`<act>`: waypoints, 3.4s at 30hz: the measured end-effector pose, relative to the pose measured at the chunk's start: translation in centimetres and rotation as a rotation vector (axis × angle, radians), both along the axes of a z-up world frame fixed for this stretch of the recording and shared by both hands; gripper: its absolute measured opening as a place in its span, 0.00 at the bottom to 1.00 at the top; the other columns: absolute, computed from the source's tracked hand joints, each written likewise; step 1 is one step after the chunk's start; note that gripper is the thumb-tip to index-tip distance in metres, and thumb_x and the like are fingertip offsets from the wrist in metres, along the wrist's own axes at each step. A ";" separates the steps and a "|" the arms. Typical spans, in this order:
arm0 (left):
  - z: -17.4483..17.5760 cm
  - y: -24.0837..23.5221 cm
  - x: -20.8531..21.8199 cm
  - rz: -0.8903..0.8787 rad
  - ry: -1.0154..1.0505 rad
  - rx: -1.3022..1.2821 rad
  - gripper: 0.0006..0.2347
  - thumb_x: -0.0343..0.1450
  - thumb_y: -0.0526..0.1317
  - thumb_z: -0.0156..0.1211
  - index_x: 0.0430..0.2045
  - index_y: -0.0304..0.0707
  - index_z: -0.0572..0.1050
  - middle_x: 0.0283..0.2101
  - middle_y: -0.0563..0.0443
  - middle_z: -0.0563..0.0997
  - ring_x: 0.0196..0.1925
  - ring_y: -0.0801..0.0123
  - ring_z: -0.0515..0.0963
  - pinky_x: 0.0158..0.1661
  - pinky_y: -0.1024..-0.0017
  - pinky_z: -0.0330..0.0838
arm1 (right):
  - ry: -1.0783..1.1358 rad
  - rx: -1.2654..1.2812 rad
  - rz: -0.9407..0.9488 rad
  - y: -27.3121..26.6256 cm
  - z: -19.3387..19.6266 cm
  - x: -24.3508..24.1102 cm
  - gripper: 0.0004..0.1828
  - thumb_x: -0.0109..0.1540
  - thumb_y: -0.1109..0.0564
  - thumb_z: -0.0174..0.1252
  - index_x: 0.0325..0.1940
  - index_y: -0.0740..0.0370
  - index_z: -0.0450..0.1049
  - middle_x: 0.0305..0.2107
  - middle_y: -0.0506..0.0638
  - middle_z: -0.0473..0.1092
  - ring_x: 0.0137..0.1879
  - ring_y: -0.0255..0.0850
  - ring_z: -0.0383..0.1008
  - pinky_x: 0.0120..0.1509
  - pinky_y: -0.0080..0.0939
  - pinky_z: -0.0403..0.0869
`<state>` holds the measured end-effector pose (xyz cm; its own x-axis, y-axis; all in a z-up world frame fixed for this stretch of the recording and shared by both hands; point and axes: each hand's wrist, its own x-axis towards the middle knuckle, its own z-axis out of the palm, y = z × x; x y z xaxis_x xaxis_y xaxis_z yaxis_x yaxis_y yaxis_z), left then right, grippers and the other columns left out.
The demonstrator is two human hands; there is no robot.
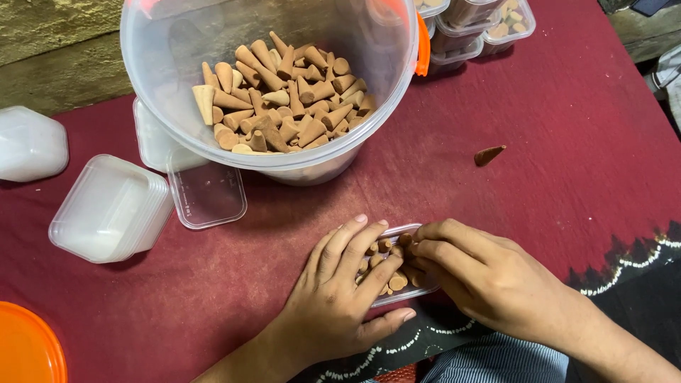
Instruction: Packing incense cones from a large bucket into small plastic containers
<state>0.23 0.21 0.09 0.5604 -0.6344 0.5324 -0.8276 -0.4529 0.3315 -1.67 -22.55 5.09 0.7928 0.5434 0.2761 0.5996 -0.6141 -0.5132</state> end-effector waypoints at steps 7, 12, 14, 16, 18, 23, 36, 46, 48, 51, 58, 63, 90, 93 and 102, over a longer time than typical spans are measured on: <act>-0.2 0.0 0.1 -0.025 0.021 -0.016 0.23 0.76 0.57 0.48 0.49 0.37 0.79 0.60 0.35 0.75 0.63 0.45 0.73 0.60 0.53 0.70 | -0.076 0.017 0.005 0.4 -0.4 0.8 0.05 0.65 0.63 0.57 0.41 0.69 0.73 0.43 0.56 0.75 0.39 0.48 0.76 0.46 0.44 0.76; -0.1 0.0 0.1 -0.033 0.032 -0.017 0.22 0.76 0.56 0.48 0.50 0.36 0.78 0.60 0.34 0.74 0.63 0.44 0.73 0.60 0.52 0.70 | -0.116 -0.102 0.018 0.1 -0.5 0.6 0.08 0.66 0.59 0.55 0.45 0.68 0.73 0.43 0.53 0.74 0.38 0.47 0.71 0.38 0.46 0.65; -0.1 0.0 0.1 -0.030 0.030 -0.016 0.23 0.76 0.56 0.47 0.50 0.36 0.78 0.59 0.34 0.75 0.63 0.44 0.73 0.60 0.52 0.70 | -0.135 -0.125 0.024 0.1 -0.5 0.5 0.09 0.67 0.59 0.54 0.46 0.68 0.73 0.43 0.54 0.72 0.39 0.49 0.69 0.39 0.47 0.65; 0.0 0.1 0.2 -0.035 0.029 -0.034 0.25 0.77 0.58 0.43 0.49 0.37 0.79 0.58 0.34 0.76 0.62 0.43 0.74 0.59 0.52 0.70 | -0.170 -0.209 -0.042 -0.1 -0.6 0.4 0.08 0.65 0.54 0.58 0.43 0.62 0.76 0.37 0.49 0.72 0.39 0.47 0.68 0.35 0.47 0.61; 0.0 0.0 0.1 -0.031 0.035 -0.037 0.25 0.77 0.58 0.42 0.49 0.37 0.79 0.58 0.34 0.76 0.62 0.43 0.74 0.58 0.53 0.70 | -0.204 -0.238 -0.041 0.0 -0.8 0.3 0.09 0.65 0.54 0.59 0.44 0.61 0.76 0.37 0.48 0.73 0.39 0.46 0.68 0.36 0.47 0.60; 0.0 0.0 0.0 -0.035 0.049 -0.033 0.23 0.76 0.57 0.46 0.50 0.37 0.79 0.59 0.35 0.75 0.63 0.43 0.74 0.59 0.53 0.70 | -0.274 -0.272 -0.021 -0.1 -0.8 0.3 0.10 0.66 0.53 0.58 0.45 0.60 0.77 0.41 0.47 0.74 0.38 0.45 0.67 0.36 0.46 0.57; 1.0 0.9 0.5 0.006 -0.008 -0.128 0.22 0.76 0.56 0.47 0.42 0.36 0.79 0.52 0.38 0.79 0.57 0.48 0.78 0.54 0.57 0.73 | -0.159 -0.054 -0.123 -2.2 -0.3 0.4 0.12 0.63 0.57 0.59 0.49 0.62 0.78 0.40 0.50 0.77 0.43 0.45 0.73 0.45 0.44 0.68; -0.3 2.7 2.7 0.270 0.189 -0.465 0.08 0.77 0.35 0.46 0.40 0.28 0.72 0.39 0.43 0.78 0.39 0.56 0.74 0.42 0.65 0.70 | -0.176 0.030 -0.155 -1.3 3.6 1.0 0.16 0.63 0.61 0.59 0.54 0.68 0.74 0.48 0.55 0.77 0.50 0.47 0.77 0.58 0.44 0.76; -1.2 2.7 3.1 0.293 0.230 -0.511 0.08 0.77 0.37 0.46 0.41 0.30 0.72 0.39 0.43 0.77 0.39 0.60 0.75 0.41 0.68 0.71 | -0.237 0.011 -0.117 -0.2 6.4 2.0 0.18 0.62 0.62 0.60 0.56 0.69 0.73 0.49 0.57 0.76 0.50 0.47 0.78 0.60 0.43 0.76; -2.0 2.9 3.9 0.317 0.303 -0.579 0.08 0.77 0.39 0.48 0.39 0.32 0.71 0.41 0.44 0.77 0.41 0.63 0.76 0.41 0.70 0.72 | -0.283 -0.021 -0.040 1.6 10.5 5.2 0.18 0.63 0.64 0.62 0.57 0.69 0.73 0.46 0.57 0.77 0.47 0.44 0.79 0.57 0.41 0.78; -2.9 3.5 5.2 0.329 0.405 -0.728 0.08 0.75 0.39 0.51 0.43 0.35 0.72 0.39 0.48 0.80 0.39 0.66 0.79 0.42 0.70 0.74 | 0.301 -0.481 -0.161 10.1 15.5 15.7 0.30 0.58 0.43 0.66 0.64 0.46 0.74 0.44 0.48 0.81 0.45 0.42 0.82 0.48 0.45 0.75; -3.6 3.6 6.2 0.302 0.339 -0.768 0.08 0.75 0.38 0.56 0.43 0.35 0.73 0.35 0.38 0.80 0.35 0.46 0.80 0.35 0.58 0.76 | 0.569 -0.566 -0.062 14.2 12.7 19.3 0.41 0.56 0.49 0.65 0.74 0.49 0.64 0.54 0.66 0.73 0.56 0.62 0.77 0.49 0.56 0.81; -5.4 2.9 7.3 0.296 0.339 -0.649 0.12 0.69 0.37 0.62 0.44 0.40 0.69 0.32 0.46 0.81 0.39 0.50 0.81 0.42 0.57 0.76 | 0.701 -0.516 0.034 13.5 9.4 20.1 0.54 0.49 0.57 0.73 0.77 0.37 0.59 0.48 0.60 0.75 0.47 0.53 0.77 0.45 0.47 0.80; -5.6 2.9 7.2 0.299 0.346 -0.641 0.12 0.69 0.37 0.63 0.44 0.40 0.70 0.32 0.47 0.81 0.40 0.50 0.81 0.43 0.57 0.77 | 0.712 -0.492 0.046 13.0 8.5 21.0 0.53 0.48 0.57 0.74 0.75 0.33 0.61 0.45 0.60 0.75 0.44 0.50 0.77 0.44 0.45 0.80; -5.7 2.9 7.4 0.299 0.349 -0.648 0.12 0.68 0.36 0.63 0.43 0.39 0.70 0.32 0.45 0.80 0.42 0.49 0.82 0.46 0.56 0.77 | 0.751 -0.433 0.053 13.3 8.2 20.7 0.49 0.50 0.56 0.75 0.73 0.34 0.65 0.41 0.63 0.75 0.43 0.51 0.76 0.45 0.48 0.79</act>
<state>7.65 3.07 -5.61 0.8604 -0.0549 0.5066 -0.5015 -0.2674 0.8228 19.05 -9.23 13.27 0.6528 0.5214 -0.5496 0.2295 -0.8275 -0.5125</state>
